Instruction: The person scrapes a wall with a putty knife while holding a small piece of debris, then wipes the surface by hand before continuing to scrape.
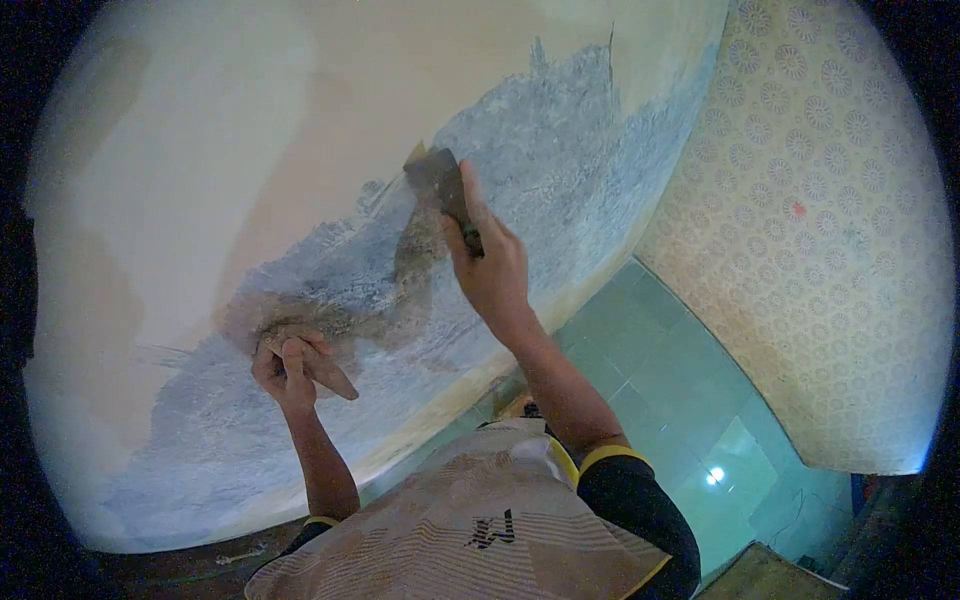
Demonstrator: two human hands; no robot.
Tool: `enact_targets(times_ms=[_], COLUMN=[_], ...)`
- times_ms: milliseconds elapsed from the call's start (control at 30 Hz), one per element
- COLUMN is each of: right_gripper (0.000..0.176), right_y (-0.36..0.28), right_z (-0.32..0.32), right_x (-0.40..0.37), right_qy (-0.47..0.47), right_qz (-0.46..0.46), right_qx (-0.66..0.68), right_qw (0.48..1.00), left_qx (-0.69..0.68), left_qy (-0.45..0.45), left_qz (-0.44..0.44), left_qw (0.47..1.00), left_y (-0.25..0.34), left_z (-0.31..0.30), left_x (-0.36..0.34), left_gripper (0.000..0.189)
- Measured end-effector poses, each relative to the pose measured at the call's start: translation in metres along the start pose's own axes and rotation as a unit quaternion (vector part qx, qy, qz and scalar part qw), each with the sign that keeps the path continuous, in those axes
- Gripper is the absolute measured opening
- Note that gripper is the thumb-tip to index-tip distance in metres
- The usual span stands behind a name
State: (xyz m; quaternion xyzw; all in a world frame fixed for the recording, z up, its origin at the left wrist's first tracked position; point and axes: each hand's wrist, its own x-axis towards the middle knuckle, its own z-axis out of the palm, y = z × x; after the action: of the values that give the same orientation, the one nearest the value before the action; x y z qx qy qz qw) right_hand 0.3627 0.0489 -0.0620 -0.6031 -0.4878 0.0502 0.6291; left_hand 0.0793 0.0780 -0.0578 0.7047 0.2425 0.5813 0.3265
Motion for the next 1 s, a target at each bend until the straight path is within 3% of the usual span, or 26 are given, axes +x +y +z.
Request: enact_targets(times_ms=[67, 133, 200, 267, 400, 467, 500, 533, 600, 633, 667, 733, 800, 867, 900, 1000], right_gripper=[0.066, 0.066, 0.065, 0.064, 0.064, 0.066, 0.067, 0.067, 0.066, 0.066, 0.066, 0.068, 0.069, 0.069, 0.069, 0.07], right_y=[0.009, 0.011, 0.013, 0.008, 0.005, 0.004, 0.002, 0.001, 0.0, -0.002, -0.002, -0.006, -0.006, -0.014, -0.013, -0.019], right_z=[0.013, 0.018, 0.016, 0.01, 0.022, 0.018, 0.012, 0.013, 0.021, 0.028, 0.026, 0.018, 0.025, 0.03, 0.021, 0.03], right_x=[-0.005, -0.018, -0.018, -0.006, -0.025, -0.021, -0.02, -0.024, -0.03, -0.027, -0.024, -0.018, -0.027, -0.035, -0.034, -0.045], right_qy=[0.018, -0.01, -0.015, -0.004, -0.029, -0.007, -0.025, -0.028, -0.023, 0.004, 0.004, 0.008, 0.009, -0.054, -0.099, -0.094], right_qz=[-0.022, -0.113, -0.107, -0.004, -0.105, -0.093, 0.031, 0.032, -0.037, -0.123, -0.123, 0.028, 0.02, -0.076, -0.016, 0.036], right_qx=[0.008, 0.027, 0.018, 0.016, 0.021, -0.005, -0.018, -0.019, 0.013, 0.035, 0.036, 0.067, 0.05, 0.048, 0.017, 0.061], right_qw=[1.0, 0.993, 0.994, 1.0, 0.994, 0.996, 0.999, 0.999, 0.999, 0.992, 0.992, 0.997, 0.999, 0.994, 0.995, 0.993], left_qx=[-0.02, -0.018, -0.019, -0.008, -0.027, -0.031, -0.03, -0.031, -0.03, -0.024, -0.019, -0.03, -0.04, -0.04, -0.039, -0.022], left_qy=[0.003, 0.009, 0.009, 0.008, -0.014, -0.01, -0.009, 0.001, 0.012, -0.006, -0.025, -0.021, -0.014, -0.025, -0.027, -0.026], left_qz=[-0.019, -0.019, -0.021, -0.016, 0.005, -0.008, -0.01, -0.026, -0.037, -0.02, -0.006, -0.007, -0.009, 0.002, 0.002, -0.006], left_qw=[1.0, 1.0, 1.0, 1.0, 1.0, 0.999, 0.999, 0.999, 0.999, 0.999, 1.0, 0.999, 0.999, 0.999, 0.999, 0.999], left_y=[0.003, 0.003, 0.001, -0.001, -0.001, -0.002, -0.001, 0.0, 0.0, -0.002, -0.003, -0.003, 0.0, 0.001, 0.001, 0.0], left_z=[0.002, 0.002, 0.003, 0.001, 0.0, 0.0, 0.001, 0.002, 0.0, -0.002, -0.003, -0.002, 0.001, 0.002, 0.0, 0.001], left_x=[0.0, 0.0, 0.0, -0.001, 0.003, 0.001, -0.001, -0.003, -0.001, 0.0, 0.0, 0.001, -0.001, 0.002, 0.002, 0.0], left_gripper=[0.026, 0.026, 0.026, 0.026, 0.026, 0.025, 0.025, 0.025, 0.025, 0.024, 0.023, 0.023, 0.022, 0.023, 0.023, 0.024])
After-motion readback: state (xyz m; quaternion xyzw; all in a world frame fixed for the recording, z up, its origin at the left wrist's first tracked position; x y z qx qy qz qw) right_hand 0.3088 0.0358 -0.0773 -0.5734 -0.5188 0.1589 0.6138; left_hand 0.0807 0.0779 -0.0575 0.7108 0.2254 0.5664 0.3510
